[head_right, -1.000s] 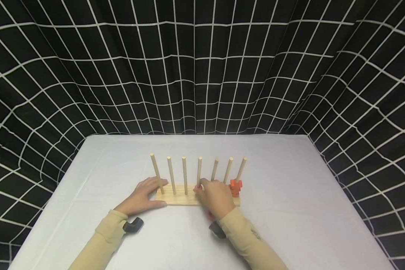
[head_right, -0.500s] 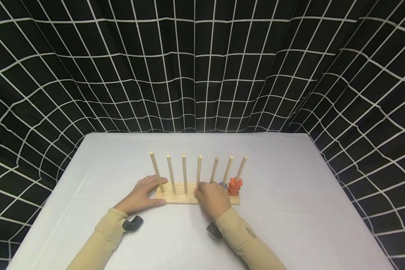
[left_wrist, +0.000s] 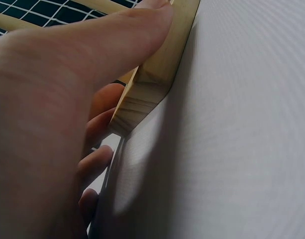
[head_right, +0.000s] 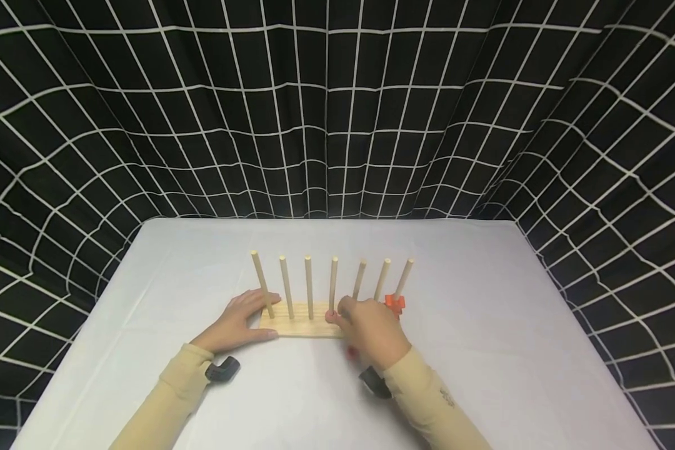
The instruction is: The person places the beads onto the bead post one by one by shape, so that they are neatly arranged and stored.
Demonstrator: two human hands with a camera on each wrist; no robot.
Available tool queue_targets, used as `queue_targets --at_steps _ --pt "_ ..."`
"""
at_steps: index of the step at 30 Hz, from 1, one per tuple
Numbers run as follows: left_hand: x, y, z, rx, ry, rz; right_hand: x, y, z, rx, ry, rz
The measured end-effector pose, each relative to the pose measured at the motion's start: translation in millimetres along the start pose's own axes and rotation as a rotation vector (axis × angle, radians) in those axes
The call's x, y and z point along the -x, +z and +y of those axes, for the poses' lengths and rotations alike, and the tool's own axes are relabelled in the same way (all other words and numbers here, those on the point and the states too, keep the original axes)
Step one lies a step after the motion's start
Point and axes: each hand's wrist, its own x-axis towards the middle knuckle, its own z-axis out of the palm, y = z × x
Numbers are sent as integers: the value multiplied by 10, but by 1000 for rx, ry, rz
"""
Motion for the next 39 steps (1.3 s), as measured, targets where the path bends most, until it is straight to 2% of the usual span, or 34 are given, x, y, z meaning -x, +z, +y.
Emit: queue_targets --at_steps 2,4,7,9,11,14,20,24,31,34,39 --pt "-12 1 1 -10 7 1 78 -40 17 3 -13 -46" --pt "-15 -9 11 -14 10 -1 159 -38 38 -1 5 -130" --pt "-7 -38 28 -10 8 -3 268 41 113 0 -8 -235" --pt "3 -55 34 -3 9 -3 320 107 168 -5 -44 -265" --pt "10 -57 22 -4 7 -1 354 186 217 15 -111 -248" --pt "17 -49 -3 -2 10 6 374 273 234 38 -161 -193" --pt "21 -22 -26 -5 11 16 338 265 219 48 -176 -130" --pt "21 -27 -15 0 14 18 273 96 180 19 -226 -27" --pt "16 -19 -22 -8 20 22 133 -268 -11 -101 -337 251" --pt "12 -7 -24 -9 10 20 75 -405 -112 -158 -340 356" --pt "-2 -6 19 2 9 4 -26 -567 -219 -193 -306 538"
